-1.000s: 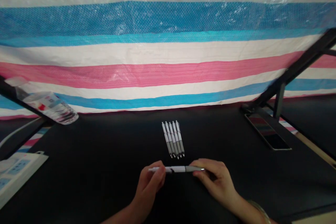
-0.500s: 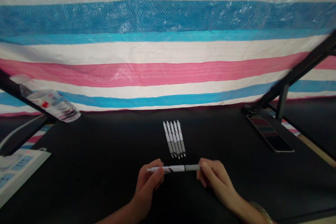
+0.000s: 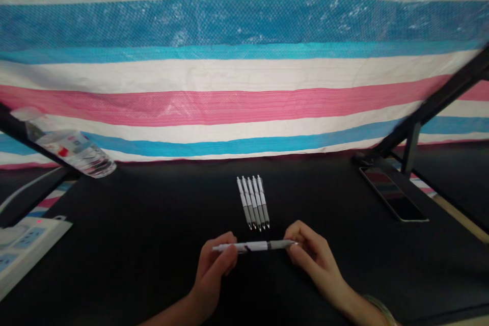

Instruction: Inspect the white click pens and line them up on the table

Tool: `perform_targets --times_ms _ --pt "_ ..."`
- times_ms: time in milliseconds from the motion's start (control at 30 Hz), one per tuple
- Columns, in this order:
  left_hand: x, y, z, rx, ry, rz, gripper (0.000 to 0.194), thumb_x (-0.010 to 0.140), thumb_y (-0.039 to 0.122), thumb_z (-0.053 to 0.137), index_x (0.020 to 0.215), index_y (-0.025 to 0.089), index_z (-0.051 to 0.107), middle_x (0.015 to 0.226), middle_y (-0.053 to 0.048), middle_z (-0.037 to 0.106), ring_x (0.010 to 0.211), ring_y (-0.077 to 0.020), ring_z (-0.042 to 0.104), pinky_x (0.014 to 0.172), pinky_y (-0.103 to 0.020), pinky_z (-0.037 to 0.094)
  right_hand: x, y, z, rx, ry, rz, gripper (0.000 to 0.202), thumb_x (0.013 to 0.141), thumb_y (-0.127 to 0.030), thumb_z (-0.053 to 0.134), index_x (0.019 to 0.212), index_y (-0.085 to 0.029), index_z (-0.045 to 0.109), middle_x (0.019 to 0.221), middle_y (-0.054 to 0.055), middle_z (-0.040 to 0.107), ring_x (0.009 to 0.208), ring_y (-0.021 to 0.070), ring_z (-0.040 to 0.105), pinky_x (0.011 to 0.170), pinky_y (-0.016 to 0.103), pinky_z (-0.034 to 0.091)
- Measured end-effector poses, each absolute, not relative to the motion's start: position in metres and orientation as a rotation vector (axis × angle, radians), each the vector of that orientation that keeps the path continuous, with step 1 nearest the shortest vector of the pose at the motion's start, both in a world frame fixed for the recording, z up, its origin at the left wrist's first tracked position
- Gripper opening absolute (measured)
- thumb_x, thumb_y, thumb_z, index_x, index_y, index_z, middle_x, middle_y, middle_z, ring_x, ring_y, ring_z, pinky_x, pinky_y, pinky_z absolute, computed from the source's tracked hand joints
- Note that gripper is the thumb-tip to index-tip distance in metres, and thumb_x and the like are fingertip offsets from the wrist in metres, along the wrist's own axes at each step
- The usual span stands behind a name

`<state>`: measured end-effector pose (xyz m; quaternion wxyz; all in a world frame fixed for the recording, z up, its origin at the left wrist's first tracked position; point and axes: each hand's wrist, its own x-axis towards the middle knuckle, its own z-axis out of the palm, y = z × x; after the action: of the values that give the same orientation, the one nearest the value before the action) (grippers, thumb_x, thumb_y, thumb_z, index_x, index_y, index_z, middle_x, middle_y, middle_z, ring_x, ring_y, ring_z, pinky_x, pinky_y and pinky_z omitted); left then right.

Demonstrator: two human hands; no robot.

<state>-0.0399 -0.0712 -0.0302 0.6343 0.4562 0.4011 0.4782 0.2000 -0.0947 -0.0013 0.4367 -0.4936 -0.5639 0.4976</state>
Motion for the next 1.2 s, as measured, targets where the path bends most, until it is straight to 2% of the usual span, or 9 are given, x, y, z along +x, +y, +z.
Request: perform_targets --times_ms 100,233,400,567,667,833,1200 --pt "-0.04 -0.071 -0.029 1.037 0.923 1.1 0.044 0.085 0.048 0.068 0.056 0.017 0.058 0.053 0.003 0.041 0.051 -0.0103 0.035 0.048 -0.025 0.028 0.2 -0.093 0.001 -1.233 -1.416 1.238 0.046 0.097 -0.055 0.053 0.069 -0.019 0.054 0.06 -0.003 0.042 0.055 0.0107 0.036 0.05 0.024 0.026" --pt "-0.041 -0.073 -0.027 1.021 0.937 1.128 0.042 0.083 0.047 0.07 0.056 0.016 0.06 0.054 0.002 0.044 0.052 -0.0111 0.039 0.05 -0.025 0.031 0.199 -0.095 0.001 -1.145 -1.32 1.322 0.034 0.093 -0.053 0.063 0.086 -0.019 0.058 0.064 -0.005 0.043 0.054 0.009 0.034 0.049 0.022 0.026" --pt "-0.042 -0.073 -0.028 1.022 0.936 1.121 0.041 0.083 0.046 0.071 0.056 0.017 0.059 0.053 0.002 0.045 0.052 -0.0112 0.039 0.05 -0.025 0.032 0.197 -0.094 -0.007 -1.056 -1.146 1.476 0.034 0.096 -0.047 0.061 0.08 -0.018 0.053 0.057 -0.006 0.05 0.039 0.0032 0.033 0.039 0.017 0.018" --pt "-0.042 -0.07 -0.027 1.022 0.957 1.18 0.041 0.083 0.044 0.071 0.055 0.017 0.059 0.054 0.001 0.045 0.052 -0.0116 0.04 0.05 -0.026 0.034 0.198 -0.092 -0.009 -0.871 -1.015 1.489 0.022 0.094 -0.037 0.068 0.093 -0.02 0.053 0.057 -0.006 0.057 0.038 0.0055 0.05 0.039 0.013 0.03" --pt "-0.043 -0.067 -0.026 1.025 0.955 1.217 0.041 0.083 0.044 0.069 0.054 0.017 0.058 0.053 0.001 0.045 0.051 -0.0118 0.039 0.048 -0.026 0.032 0.199 -0.092 -0.006 -0.804 -0.951 1.441 0.019 0.093 -0.034 0.069 0.093 -0.021 0.055 0.06 -0.004 0.061 0.039 0.0057 0.052 0.04 0.012 0.033" --pt "-0.043 -0.066 -0.027 1.015 0.943 1.259 0.04 0.083 0.043 0.068 0.054 0.017 0.058 0.052 0.001 0.044 0.049 -0.0111 0.037 0.046 -0.025 0.029 0.202 -0.092 -0.005 -0.805 -0.854 1.341 0.013 0.091 -0.03 0.069 0.091 -0.021 0.059 0.057 -0.004 0.061 0.035 0.0043 0.048 0.037 0.01 0.028" --pt "-0.041 -0.064 -0.024 0.987 0.968 1.306 0.039 0.081 0.045 0.07 0.055 0.018 0.058 0.052 0.001 0.046 0.048 -0.0115 0.038 0.044 -0.025 0.029 0.206 -0.092 -0.008 -0.818 -0.758 1.291 0.011 0.087 -0.028 0.071 0.088 -0.02 0.063 0.059 -0.003 0.064 0.032 0.0041 0.047 0.034 0.01 0.026"
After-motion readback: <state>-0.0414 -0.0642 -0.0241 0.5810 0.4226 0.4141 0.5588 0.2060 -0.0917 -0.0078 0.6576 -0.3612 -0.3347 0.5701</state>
